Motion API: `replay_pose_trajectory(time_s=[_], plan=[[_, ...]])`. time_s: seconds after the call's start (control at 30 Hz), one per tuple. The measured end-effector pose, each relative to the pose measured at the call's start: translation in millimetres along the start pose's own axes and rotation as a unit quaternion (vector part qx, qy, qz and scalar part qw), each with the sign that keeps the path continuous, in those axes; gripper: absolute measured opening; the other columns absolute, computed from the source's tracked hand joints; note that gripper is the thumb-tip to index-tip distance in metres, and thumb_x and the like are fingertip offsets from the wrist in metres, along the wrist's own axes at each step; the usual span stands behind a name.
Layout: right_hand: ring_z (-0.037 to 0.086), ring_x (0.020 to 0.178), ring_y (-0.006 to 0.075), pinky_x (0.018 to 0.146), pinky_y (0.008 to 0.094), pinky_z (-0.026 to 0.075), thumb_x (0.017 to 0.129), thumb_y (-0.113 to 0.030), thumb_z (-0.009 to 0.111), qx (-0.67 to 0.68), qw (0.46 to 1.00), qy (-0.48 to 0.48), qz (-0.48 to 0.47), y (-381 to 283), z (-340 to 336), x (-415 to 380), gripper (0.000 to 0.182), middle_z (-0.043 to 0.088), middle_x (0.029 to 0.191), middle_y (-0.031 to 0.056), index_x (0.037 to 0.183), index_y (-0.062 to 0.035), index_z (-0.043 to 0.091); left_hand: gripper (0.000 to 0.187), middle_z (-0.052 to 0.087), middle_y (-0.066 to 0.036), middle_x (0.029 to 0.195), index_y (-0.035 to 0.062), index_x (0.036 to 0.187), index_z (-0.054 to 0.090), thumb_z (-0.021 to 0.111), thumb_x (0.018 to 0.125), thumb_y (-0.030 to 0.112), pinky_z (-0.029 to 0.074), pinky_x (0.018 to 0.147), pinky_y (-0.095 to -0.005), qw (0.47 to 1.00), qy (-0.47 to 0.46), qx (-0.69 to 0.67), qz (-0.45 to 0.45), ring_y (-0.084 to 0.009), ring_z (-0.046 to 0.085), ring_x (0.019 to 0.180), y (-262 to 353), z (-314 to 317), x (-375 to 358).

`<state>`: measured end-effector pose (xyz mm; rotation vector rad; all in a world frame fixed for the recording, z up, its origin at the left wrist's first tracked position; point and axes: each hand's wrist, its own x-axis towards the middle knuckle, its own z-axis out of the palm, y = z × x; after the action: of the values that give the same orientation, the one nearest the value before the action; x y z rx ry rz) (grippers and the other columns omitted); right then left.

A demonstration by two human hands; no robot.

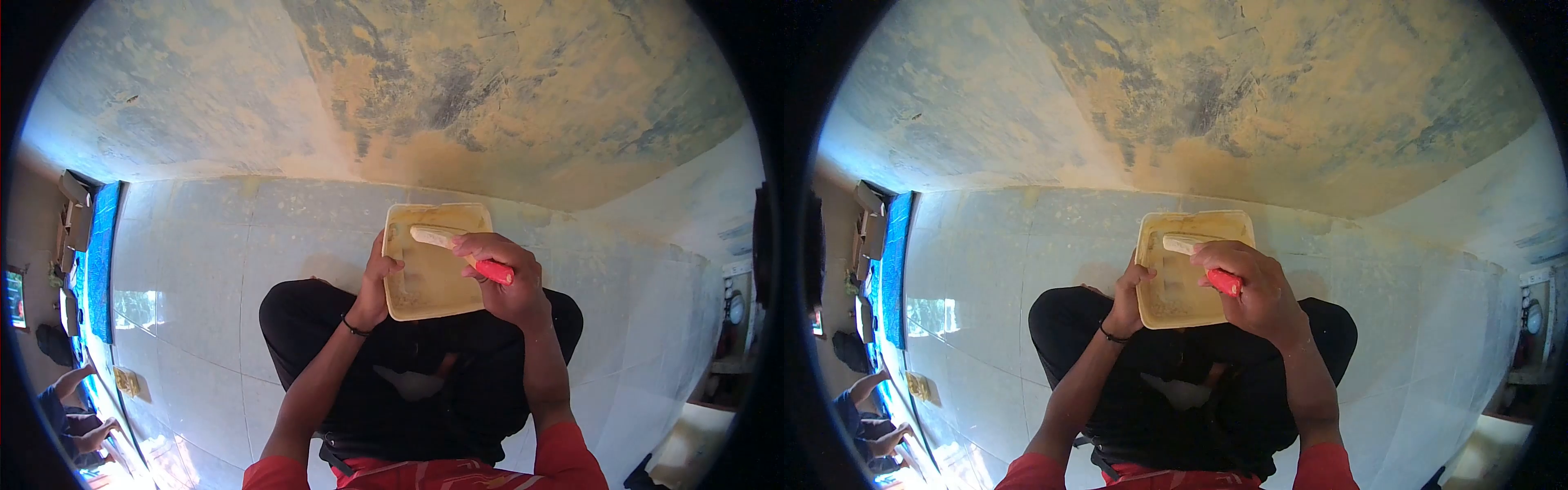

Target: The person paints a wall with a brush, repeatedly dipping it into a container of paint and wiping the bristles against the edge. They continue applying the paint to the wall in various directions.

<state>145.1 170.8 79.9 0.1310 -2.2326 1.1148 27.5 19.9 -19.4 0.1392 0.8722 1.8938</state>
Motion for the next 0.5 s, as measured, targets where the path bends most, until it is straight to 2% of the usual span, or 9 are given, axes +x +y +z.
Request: replay_pose_trajectory(time_s=[0.27, 0.33, 0.47, 0.5], plan=[[0.065, 0.081, 0.0275, 0.067, 0.0336, 0.055, 0.072, 0.01, 0.057, -0.028, 0.999, -0.011, 0.032, 4.2, -4.2, -0.7, 0.032, 0.063, 0.096, 0.0138, 0.1, -0.0057, 0.052, 0.076, 0.036, -0.013, 0.13, 0.0047, 0.138, 0.02, 0.049, 0.068, 0.014, 0.034, 0.1, -0.0371, 0.999, -0.028, 0.022, -0.02, -0.0252, 0.038, 0.121, 4.4, 6.7, -3.6], [0.063, 0.092, 0.0286, 0.068, 0.0319, 0.057, 0.068, 0.019, 0.054, -0.063, 0.998, -0.017, 0.007, 2.9, -5.8, 1.5, 0.036, 0.064, 0.094, 0.013, 0.095, -0.0037, 0.049, 0.077, 0.036, -0.013, 0.131, 0.0042, 0.138, 0.02, 0.05, 0.068, 0.014, 0.034, 0.101, -0.0367, 0.999, -0.033, 0.036, -0.015, -0.0251, 0.038, 0.121, 4.7, 6.8, -3.3], [0.063, 0.092, 0.0287, 0.068, 0.0331, 0.057, 0.067, 0.019, 0.054, -0.07, 0.997, -0.013, 0.011, 3.9, -3.7, -0.3, 0.037, 0.064, 0.095, 0.0129, 0.095, -0.0044, 0.049, 0.08, 0.035, -0.014, 0.132, 0.0042, 0.139, 0.018, 0.05, 0.066, 0.014, 0.033, 0.101, -0.0366, 0.999, -0.031, 0.042, -0.014, -0.0251, 0.038, 0.121, 4.7, 5.6, -2.3], [0.063, 0.089, 0.0292, 0.069, 0.0343, 0.055, 0.066, 0.015, 0.058, -0.066, 0.998, -0.003, 0.006, 4.8, -2.9, -0.7, 0.036, 0.064, 0.095, 0.0132, 0.096, -0.0051, 0.052, 0.08, 0.035, -0.014, 0.132, 0.0042, 0.139, 0.018, 0.051, 0.066, 0.014, 0.033, 0.101, -0.0368, 0.998, -0.031, 0.044, -0.014, -0.0252, 0.038, 0.121, 5.0, 5.3, -2.2]])
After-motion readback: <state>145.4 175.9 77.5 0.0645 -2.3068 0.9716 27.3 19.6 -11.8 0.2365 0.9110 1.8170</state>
